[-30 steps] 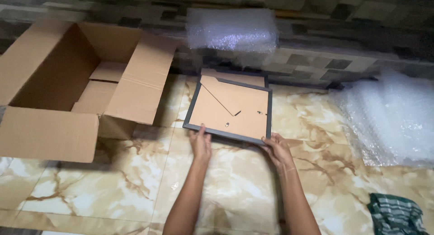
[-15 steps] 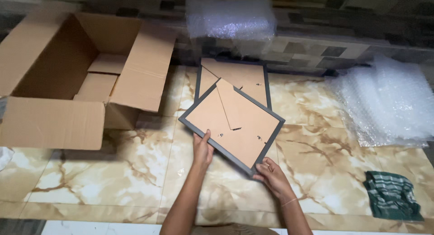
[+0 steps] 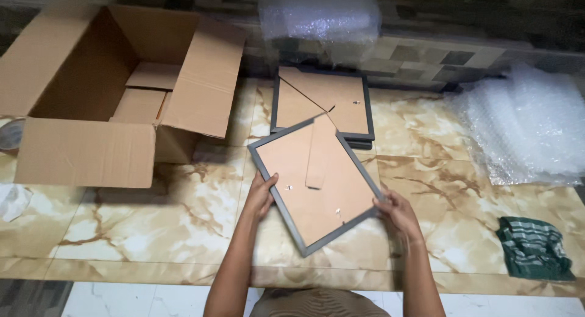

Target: The person assembles picture frames by hand on a tiled floor. They remove cardboard inserts from the frames, place printed images inside, and then reinsert the cardboard backing to secure the images.

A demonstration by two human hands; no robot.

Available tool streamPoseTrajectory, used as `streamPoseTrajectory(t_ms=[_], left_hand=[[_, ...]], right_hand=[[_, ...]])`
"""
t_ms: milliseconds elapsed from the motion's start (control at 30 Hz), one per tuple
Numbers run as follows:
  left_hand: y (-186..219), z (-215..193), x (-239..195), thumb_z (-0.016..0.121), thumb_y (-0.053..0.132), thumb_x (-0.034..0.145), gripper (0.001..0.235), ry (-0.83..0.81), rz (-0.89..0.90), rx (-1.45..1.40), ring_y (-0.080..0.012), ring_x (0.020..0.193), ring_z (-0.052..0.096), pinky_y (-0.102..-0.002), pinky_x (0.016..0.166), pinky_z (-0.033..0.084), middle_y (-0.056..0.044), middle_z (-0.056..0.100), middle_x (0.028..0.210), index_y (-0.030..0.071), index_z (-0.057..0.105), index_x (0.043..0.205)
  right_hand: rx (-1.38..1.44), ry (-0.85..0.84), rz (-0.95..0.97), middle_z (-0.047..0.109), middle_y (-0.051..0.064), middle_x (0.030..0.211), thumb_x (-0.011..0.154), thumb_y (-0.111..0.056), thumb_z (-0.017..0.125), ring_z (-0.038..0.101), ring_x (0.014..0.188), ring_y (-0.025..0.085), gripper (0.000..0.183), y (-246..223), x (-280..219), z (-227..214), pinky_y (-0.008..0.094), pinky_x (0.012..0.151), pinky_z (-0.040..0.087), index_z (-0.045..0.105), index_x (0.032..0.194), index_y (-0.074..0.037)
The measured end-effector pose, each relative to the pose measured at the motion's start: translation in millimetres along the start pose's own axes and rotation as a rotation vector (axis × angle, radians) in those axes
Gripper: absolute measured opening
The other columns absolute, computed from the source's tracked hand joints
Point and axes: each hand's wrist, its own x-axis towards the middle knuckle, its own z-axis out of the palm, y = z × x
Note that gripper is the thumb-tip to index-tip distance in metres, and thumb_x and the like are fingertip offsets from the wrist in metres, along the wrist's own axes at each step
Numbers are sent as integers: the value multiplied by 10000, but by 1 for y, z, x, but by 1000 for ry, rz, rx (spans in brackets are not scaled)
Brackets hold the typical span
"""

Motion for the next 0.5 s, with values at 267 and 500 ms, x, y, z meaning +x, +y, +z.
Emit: streamPoseTrajectory(t_ms=[267,500], left_hand=[[16,-13,-1,599,97,771,497,-227,-33,524,-174,1019,576,-299,865,469,-98,592,1176,50,437,1239],[36,-10,1,650,330,719,385,-177,-29,1188,-159,759,542,-274,634,406,-43,538,852,78,467,944]], right_hand=[[-322,-69,-58,358,-43,572,659,-57,819,316,551,75,354,27,-81,-7,190,523,236,473,636,-125],[-500,-122,29,355,-42,569,676,-155,840,315,544,73,416,37,-107,6,209,512,228,433,601,-122]])
